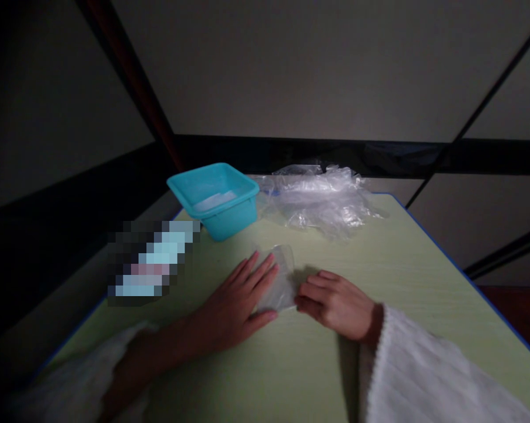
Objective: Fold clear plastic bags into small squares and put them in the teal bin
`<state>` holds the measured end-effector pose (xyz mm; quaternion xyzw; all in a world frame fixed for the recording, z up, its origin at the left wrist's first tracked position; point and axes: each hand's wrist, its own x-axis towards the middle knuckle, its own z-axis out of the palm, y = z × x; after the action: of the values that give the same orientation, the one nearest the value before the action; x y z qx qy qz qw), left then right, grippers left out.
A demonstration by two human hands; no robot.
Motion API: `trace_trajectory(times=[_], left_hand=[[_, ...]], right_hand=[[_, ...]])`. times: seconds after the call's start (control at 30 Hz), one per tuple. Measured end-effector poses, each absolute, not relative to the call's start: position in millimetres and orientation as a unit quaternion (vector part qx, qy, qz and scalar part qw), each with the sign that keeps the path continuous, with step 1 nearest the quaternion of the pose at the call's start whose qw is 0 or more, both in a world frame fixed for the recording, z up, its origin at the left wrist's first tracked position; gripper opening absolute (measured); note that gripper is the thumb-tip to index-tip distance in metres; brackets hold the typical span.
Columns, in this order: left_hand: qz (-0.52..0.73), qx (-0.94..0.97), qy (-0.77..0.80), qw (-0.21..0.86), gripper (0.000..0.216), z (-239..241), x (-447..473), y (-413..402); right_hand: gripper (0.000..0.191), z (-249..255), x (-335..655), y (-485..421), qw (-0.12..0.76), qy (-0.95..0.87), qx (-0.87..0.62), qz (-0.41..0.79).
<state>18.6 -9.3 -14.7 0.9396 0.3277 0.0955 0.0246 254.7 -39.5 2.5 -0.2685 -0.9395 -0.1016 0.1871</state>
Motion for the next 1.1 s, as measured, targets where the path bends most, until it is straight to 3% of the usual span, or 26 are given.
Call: trace_trajectory(times=[0.4, 0.63, 0.83, 0.97, 1.1], left_hand=[[0.130, 0.943, 0.306, 0.030, 0.080, -11.0, 19.5, -7.2], [0.173, 0.954, 0.244, 0.030, 0.040, -1.3, 17.1, -10.4], [0.170, 0.958, 0.230, 0.023, 0.036, -0.1, 15.3, -8.8], [0.181, 0.956, 0.229, 0.013, 0.016, -4.8, 16.0, -5.5], [0.203, 0.952, 0.228, 0.032, 0.021, -11.2, 16.2, -2.1]], right_hand=[[0.031, 1.8, 246.5, -43.6, 0.179, -0.949, -0.226, -0.126], [0.024, -4.6, 246.1, -45.2, 0.198, -0.943, -0.250, -0.098], [0.021, 5.0, 247.7, -43.5, 0.223, -0.923, -0.315, 0.009], [0.017, 6.8, 252.0, -39.9, 0.252, -0.894, -0.354, 0.108], [0.016, 3.2, 257.0, -35.7, 0.260, -0.895, -0.330, 0.152]])
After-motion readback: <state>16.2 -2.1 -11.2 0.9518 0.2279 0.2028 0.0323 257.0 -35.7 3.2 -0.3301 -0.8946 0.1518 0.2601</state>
